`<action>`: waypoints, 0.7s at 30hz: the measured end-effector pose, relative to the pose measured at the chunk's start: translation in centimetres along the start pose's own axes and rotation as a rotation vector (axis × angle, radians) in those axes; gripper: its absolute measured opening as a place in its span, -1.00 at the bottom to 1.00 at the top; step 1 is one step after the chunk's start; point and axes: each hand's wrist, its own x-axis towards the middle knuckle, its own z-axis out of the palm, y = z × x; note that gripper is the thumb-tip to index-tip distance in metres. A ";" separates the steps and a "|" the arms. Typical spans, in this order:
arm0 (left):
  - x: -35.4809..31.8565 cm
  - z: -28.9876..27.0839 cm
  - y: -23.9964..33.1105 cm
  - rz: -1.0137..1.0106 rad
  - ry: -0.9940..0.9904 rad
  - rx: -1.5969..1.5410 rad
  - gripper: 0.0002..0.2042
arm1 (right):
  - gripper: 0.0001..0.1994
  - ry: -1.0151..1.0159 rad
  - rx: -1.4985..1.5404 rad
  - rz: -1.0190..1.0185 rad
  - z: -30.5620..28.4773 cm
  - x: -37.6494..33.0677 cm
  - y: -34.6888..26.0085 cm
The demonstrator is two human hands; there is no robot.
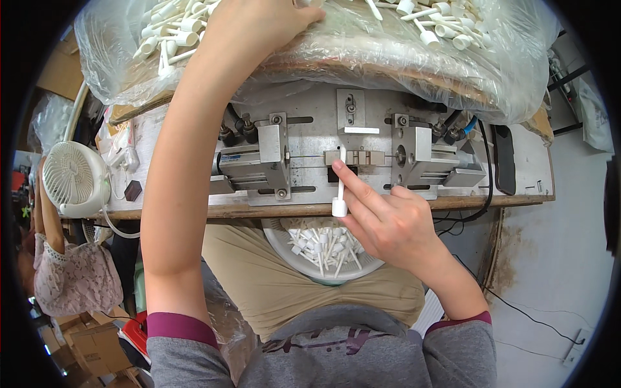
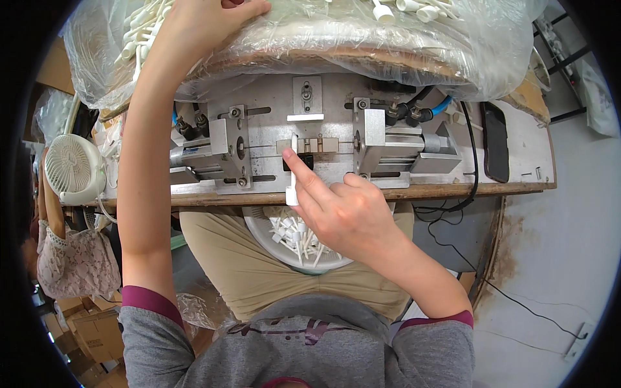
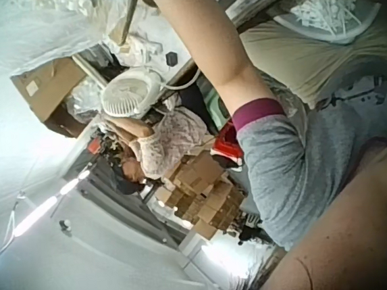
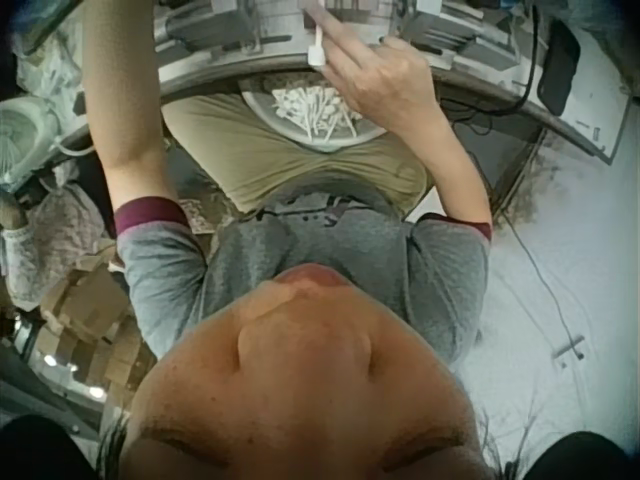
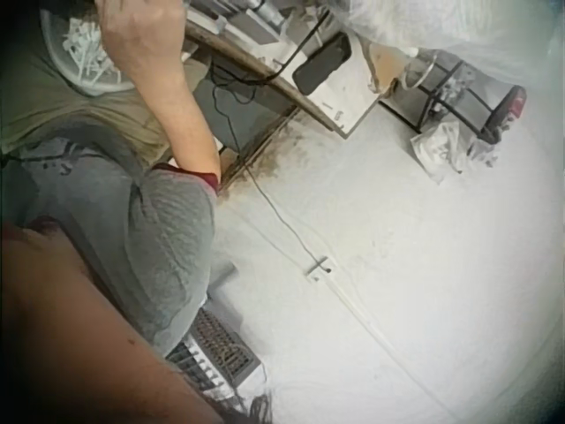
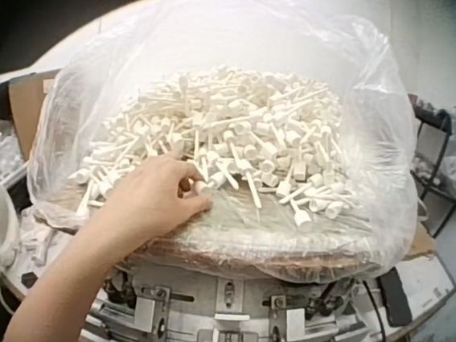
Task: Assembling plastic pump sprayer components using a specialized assembly machine.
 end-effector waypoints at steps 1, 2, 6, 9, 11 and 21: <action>-0.1 -0.4 0.4 -0.007 -0.037 -0.027 -0.64 | -0.74 -0.006 0.010 0.008 -0.1 0.1 0.0; -0.3 -0.7 0.7 -0.014 -0.074 -0.054 -0.65 | -0.74 -0.010 0.024 0.028 -0.2 0.1 0.1; -1.7 -1.4 1.5 0.000 -0.043 -0.135 -0.65 | -0.71 -0.038 0.070 0.065 -0.7 0.6 0.0; -2.8 -1.1 1.5 0.093 0.037 -0.165 -0.66 | -0.73 0.043 0.092 0.075 0.1 0.5 0.2; -3.6 -0.7 1.5 0.139 0.100 -0.152 -0.66 | -0.73 0.098 0.068 0.072 0.6 0.5 0.3; -6.3 -1.7 1.1 0.213 0.252 -0.459 -0.75 | -0.33 -0.077 0.025 0.152 -0.8 1.3 -0.8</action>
